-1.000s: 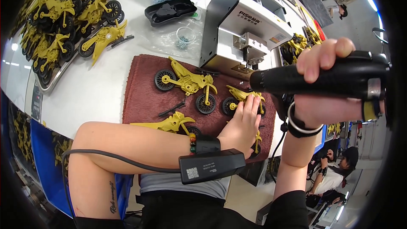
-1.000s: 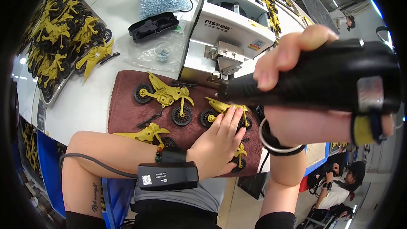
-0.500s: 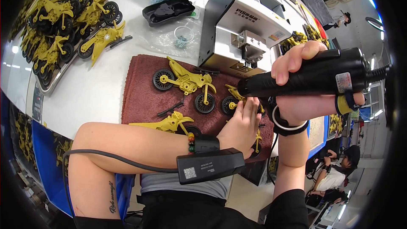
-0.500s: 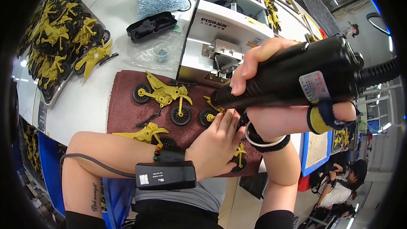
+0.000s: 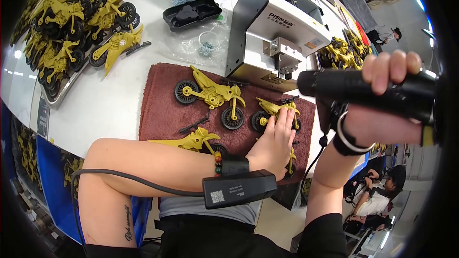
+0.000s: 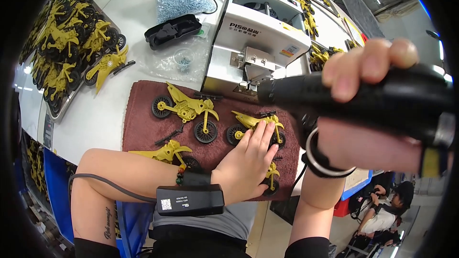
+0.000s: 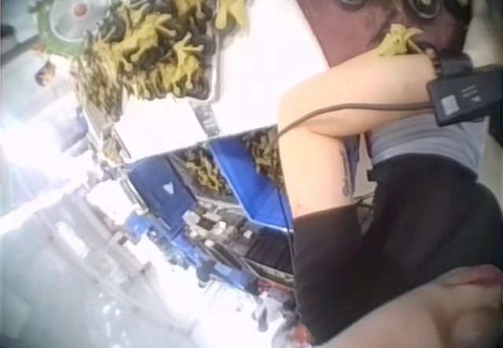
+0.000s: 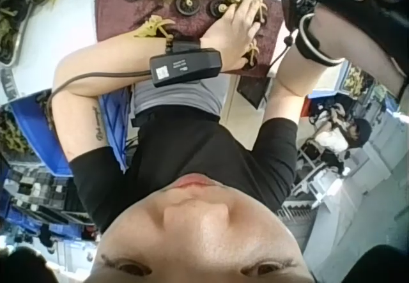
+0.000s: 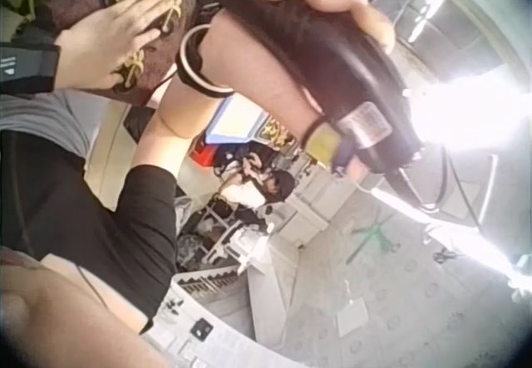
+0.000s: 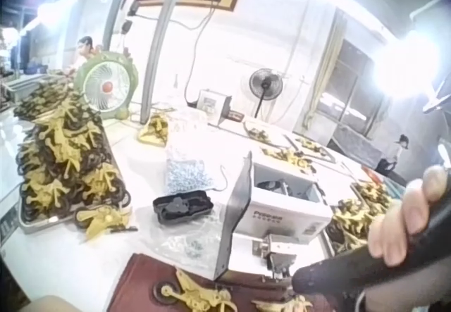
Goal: Using a heat gun and an automated screw/pin feeder to assemble small toy motorcycle models.
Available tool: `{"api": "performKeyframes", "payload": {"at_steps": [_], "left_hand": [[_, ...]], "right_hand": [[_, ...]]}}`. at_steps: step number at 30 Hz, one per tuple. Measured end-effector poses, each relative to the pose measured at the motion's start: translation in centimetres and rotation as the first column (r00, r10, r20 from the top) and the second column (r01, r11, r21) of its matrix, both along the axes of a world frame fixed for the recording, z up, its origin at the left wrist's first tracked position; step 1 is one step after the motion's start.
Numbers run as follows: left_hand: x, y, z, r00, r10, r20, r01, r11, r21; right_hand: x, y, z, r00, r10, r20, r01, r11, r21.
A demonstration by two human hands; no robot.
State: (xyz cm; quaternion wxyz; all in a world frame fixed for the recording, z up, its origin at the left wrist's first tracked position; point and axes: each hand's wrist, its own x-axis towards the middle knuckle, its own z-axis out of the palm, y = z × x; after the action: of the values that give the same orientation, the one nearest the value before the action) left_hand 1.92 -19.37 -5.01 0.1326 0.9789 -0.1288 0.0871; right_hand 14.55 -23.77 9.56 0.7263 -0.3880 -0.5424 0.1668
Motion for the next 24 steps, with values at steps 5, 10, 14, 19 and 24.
{"api": "performKeyframes", "payload": {"at_steps": [5, 10, 14, 19, 24], "left_hand": [[-0.6, 0.3, 0.2, 0.999, 0.01, 0.04, -0.01, 1.0, 0.002], [-3.2, -0.6, 2.3, 0.985, -0.05, 0.163, 0.02, 0.983, 0.18], [-6.9, -0.4, 4.5, 0.961, -0.204, 0.189, 0.193, 0.978, 0.072], [-9.9, 0.7, 9.6, 0.932, -0.351, -0.092, 0.36, 0.927, 0.104], [-8.6, 2.6, 8.9, 0.878, -0.35, -0.327, 0.394, 0.916, 0.076]], "right_hand": [[1.4, 2.0, 1.3, 0.995, 0.037, -0.093, -0.043, 0.997, -0.062], [2.8, 2.6, -0.2, 0.994, 0.091, -0.062, -0.097, 0.989, -0.108], [1.4, 2.8, 0.2, 1.0, 0.015, -0.003, -0.016, 0.994, -0.11], [-2.7, -1.5, 0.2, 0.994, -0.038, -0.104, 0.025, 0.992, -0.122], [-7.3, -5.6, -1.4, 0.949, -0.282, -0.144, 0.284, 0.959, -0.002]]}}
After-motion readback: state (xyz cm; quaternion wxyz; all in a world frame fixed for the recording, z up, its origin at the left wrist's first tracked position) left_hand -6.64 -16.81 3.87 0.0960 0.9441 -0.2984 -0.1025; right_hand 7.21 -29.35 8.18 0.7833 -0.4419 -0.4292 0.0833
